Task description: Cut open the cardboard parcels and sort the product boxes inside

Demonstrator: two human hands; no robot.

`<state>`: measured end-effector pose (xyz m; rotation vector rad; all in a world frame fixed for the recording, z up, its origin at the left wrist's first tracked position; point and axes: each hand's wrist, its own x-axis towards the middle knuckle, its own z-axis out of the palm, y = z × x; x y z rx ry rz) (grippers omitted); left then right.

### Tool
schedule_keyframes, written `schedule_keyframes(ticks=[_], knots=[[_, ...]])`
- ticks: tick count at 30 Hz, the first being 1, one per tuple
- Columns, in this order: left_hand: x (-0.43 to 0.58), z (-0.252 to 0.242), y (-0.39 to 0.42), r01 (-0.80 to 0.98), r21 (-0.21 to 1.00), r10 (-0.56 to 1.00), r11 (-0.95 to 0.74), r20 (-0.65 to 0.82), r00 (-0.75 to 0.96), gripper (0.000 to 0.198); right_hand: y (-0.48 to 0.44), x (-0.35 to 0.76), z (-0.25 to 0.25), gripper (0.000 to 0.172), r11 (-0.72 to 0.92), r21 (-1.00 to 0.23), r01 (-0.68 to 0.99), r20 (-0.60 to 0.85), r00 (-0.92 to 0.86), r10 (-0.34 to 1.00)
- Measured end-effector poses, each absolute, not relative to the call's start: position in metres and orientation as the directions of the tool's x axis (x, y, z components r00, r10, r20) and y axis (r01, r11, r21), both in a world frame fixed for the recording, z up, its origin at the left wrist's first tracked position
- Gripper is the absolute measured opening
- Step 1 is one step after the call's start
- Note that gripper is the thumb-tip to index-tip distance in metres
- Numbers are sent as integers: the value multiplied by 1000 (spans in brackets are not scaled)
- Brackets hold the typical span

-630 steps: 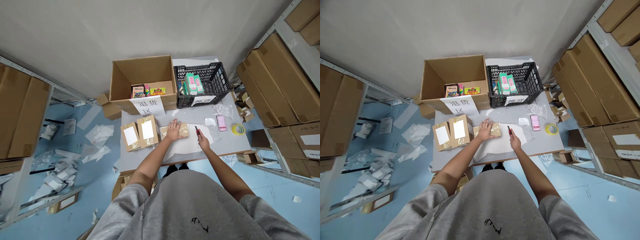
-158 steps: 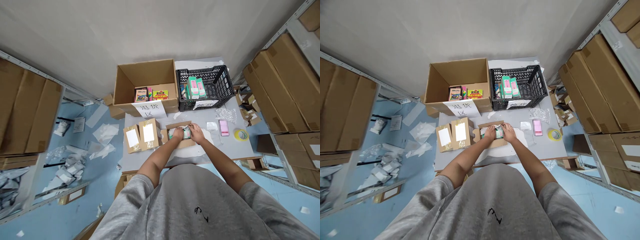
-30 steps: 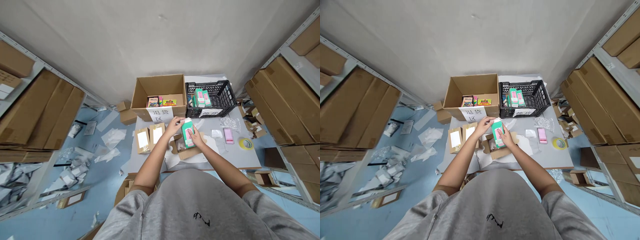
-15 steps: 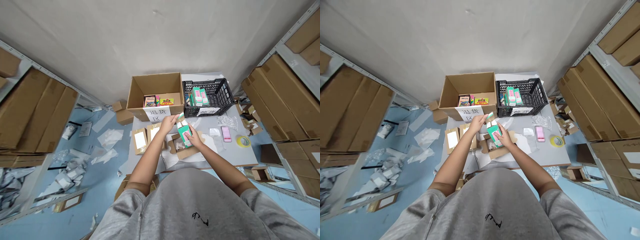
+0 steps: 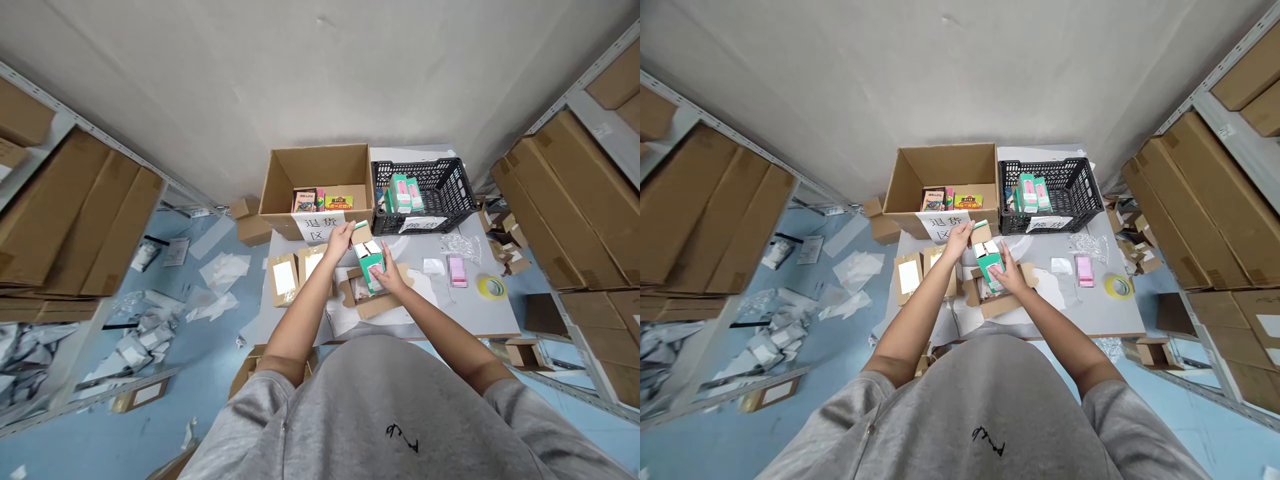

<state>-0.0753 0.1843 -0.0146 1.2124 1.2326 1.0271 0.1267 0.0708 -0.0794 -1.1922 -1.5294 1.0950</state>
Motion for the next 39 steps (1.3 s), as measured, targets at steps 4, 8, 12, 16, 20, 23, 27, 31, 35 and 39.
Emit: schedule_keyframes(ticks=[4, 8, 12, 16, 20, 23, 27, 31, 35, 39], knots=[[-79, -14, 175, 28, 997, 994, -66, 63, 94, 30, 73, 127, -74, 111, 181, -958, 221, 142, -180, 973], [-85, -14, 162, 36, 989, 966, -143, 132, 223, 25, 76, 130, -69, 99, 214, -949, 230, 176, -176, 969], [-91, -16, 157, 55, 994, 944, -95, 73, 321, 44, 80, 133, -58, 88, 208, -956, 206, 150, -267, 952], [-97, -18, 159, 81, 997, 917, -12, -21, 399, 63, 87, 135, -48, 61, 241, -943, 231, 164, -309, 937], [-100, -15, 160, 141, 990, 906, 14, -72, 417, 62, 90, 135, -42, 54, 223, -952, 211, 163, -268, 949], [-100, -12, 161, 204, 979, 899, 14, -102, 426, 58, 90, 135, -40, 54, 206, -957, 204, 140, -295, 945], [-98, -9, 161, 285, 958, 894, 4, -132, 429, 54, 87, 136, -37, 54, 224, -950, 216, 152, -305, 940], [-98, -5, 164, 374, 927, 888, 1, -173, 426, 52, 85, 139, -37, 53, 235, -943, 238, 154, -313, 937], [-99, -3, 167, 345, 937, 896, -51, -109, 430, 33, 84, 140, -40, 62, 204, -950, 236, 134, -281, 950], [-97, -10, 166, 213, 977, 939, 0, -73, 335, 29, 86, 140, -42, 66, 157, -973, 169, 113, -244, 963]])
